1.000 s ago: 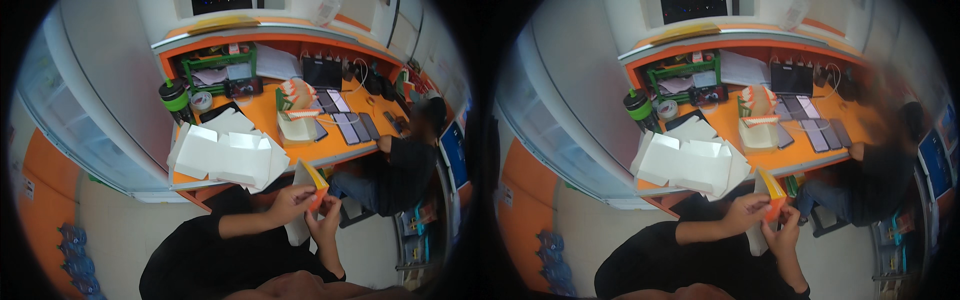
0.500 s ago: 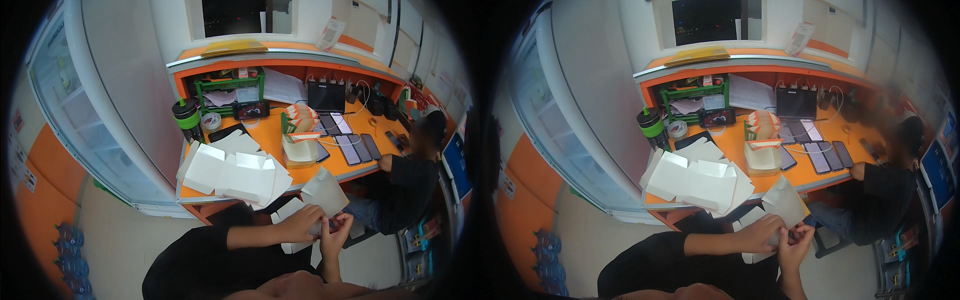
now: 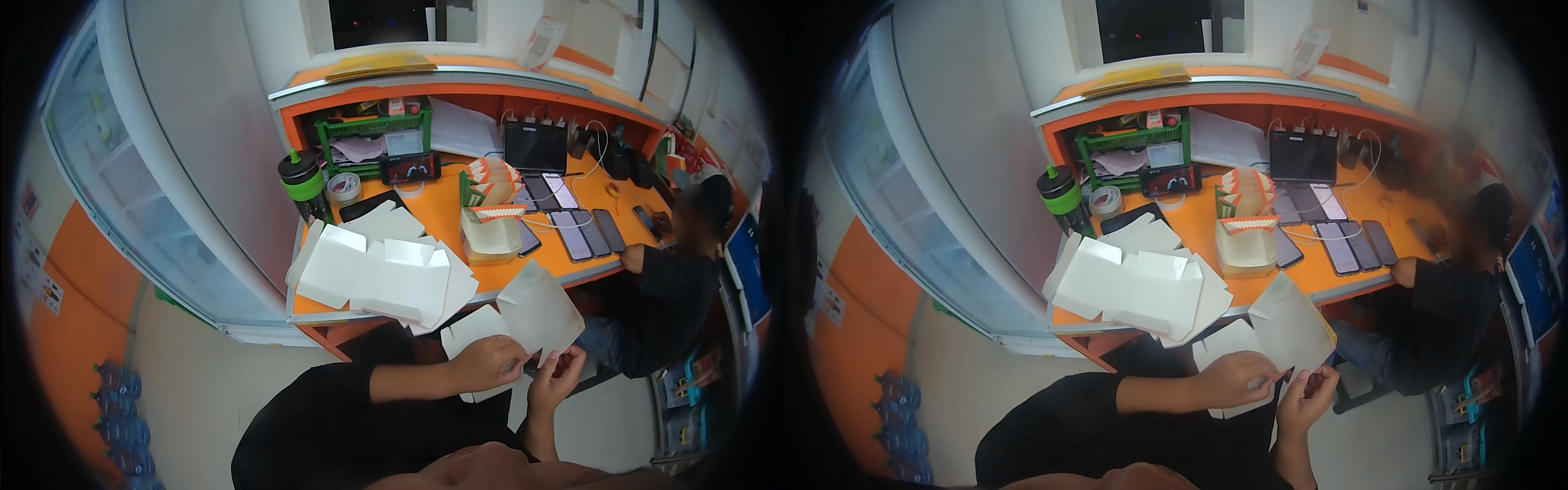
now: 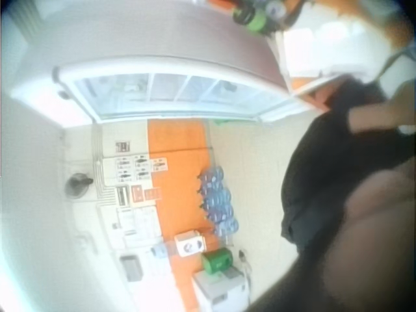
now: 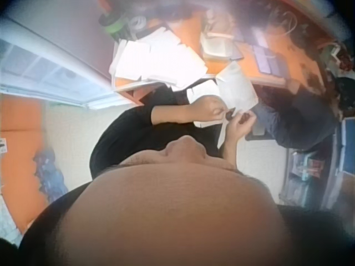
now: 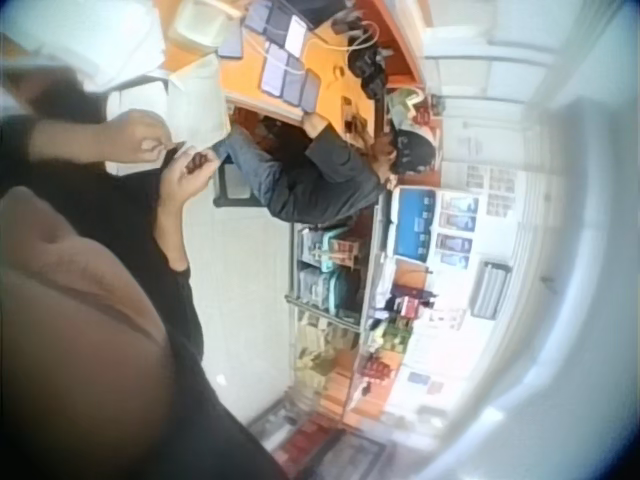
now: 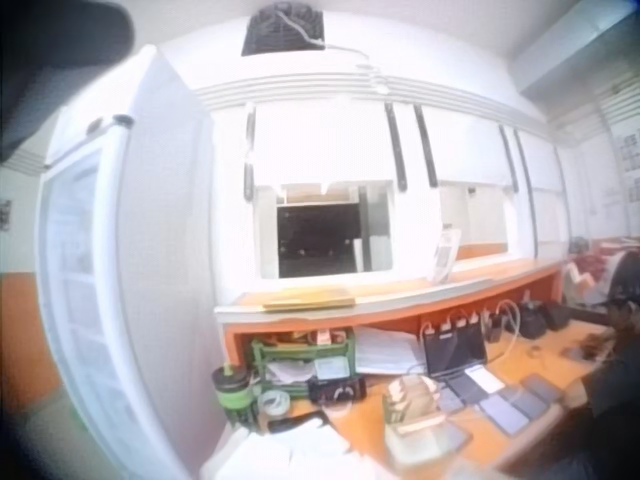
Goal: The person assembles flat-packed paper food boxes by folding the sides and applying adhesive strips to secure the structure. The person handles the boxes one at a time, peeling backing from adhesive tabs and pressing the flaps together to form the final container shape.
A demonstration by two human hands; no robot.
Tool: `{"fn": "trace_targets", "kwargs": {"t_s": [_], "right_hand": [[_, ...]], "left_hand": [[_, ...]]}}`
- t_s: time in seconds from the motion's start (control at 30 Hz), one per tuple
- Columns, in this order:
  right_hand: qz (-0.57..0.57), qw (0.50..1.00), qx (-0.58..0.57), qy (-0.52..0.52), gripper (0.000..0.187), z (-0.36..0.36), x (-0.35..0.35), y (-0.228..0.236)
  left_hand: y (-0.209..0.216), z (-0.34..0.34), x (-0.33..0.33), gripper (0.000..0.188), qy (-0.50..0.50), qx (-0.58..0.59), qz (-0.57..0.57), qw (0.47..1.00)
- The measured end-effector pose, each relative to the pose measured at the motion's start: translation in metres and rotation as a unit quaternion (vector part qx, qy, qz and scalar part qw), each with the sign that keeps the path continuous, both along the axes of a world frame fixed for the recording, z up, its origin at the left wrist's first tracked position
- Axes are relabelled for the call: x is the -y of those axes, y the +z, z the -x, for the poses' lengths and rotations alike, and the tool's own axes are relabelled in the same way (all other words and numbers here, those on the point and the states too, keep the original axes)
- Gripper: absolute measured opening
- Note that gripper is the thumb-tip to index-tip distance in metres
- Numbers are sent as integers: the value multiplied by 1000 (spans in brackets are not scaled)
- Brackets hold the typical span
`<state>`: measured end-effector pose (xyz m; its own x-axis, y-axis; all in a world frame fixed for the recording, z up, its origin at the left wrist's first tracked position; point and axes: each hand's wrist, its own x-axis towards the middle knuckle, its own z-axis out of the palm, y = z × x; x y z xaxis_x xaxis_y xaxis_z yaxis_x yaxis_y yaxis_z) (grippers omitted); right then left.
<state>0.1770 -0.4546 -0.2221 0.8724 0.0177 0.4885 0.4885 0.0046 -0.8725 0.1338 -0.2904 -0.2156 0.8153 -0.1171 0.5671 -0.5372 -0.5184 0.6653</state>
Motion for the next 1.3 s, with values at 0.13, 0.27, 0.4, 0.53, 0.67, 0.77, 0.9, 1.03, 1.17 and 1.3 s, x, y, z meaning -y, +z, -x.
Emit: {"fn": "trace_targets", "kwargs": {"t_s": [0.13, 0.27, 0.4, 0.53, 0.67, 0.77, 0.9, 1.03, 1.17, 1.3], "right_hand": [[211, 954, 200, -77, 18, -8, 13, -15], [259, 879, 399, -34, 26, -9, -2, 7], [275, 892, 357, -22, 25, -6, 1, 9], [215, 929, 302, -1, 31, -7, 0, 20], [194, 951, 241, 13, 34, -5, 1, 23], [155, 968, 194, 32, 33, -7, 7, 15], [106, 981, 156, 54, 29, -5, 9, 15], [92, 986, 88, 105, 24, -3, 8, 19], [75, 987, 34, 139, 18, -7, 9, 18], [69, 989, 15, 132, 10, -9, 11, 22]], "left_hand": [[1, -2, -1, 27, -7, -3, 79, 997], [-7, -2, 4, 28, 60, 19, 75, 995], [-11, -3, 0, 29, 13, 0, 125, 992], [-13, -4, -1, 29, -15, -30, 154, 987], [-16, -5, 0, 29, -70, -83, 222, 969], [-11, -4, 0, 30, -157, -135, 332, 920], [1, 1, -7, 34, -153, -136, 191, 960], [2, -1, -9, 32, -92, -111, 152, 978], [-1, 0, -1, 29, -99, -153, 334, 925], [-7, -6, -5, 27, -134, -255, 384, 877]]}}
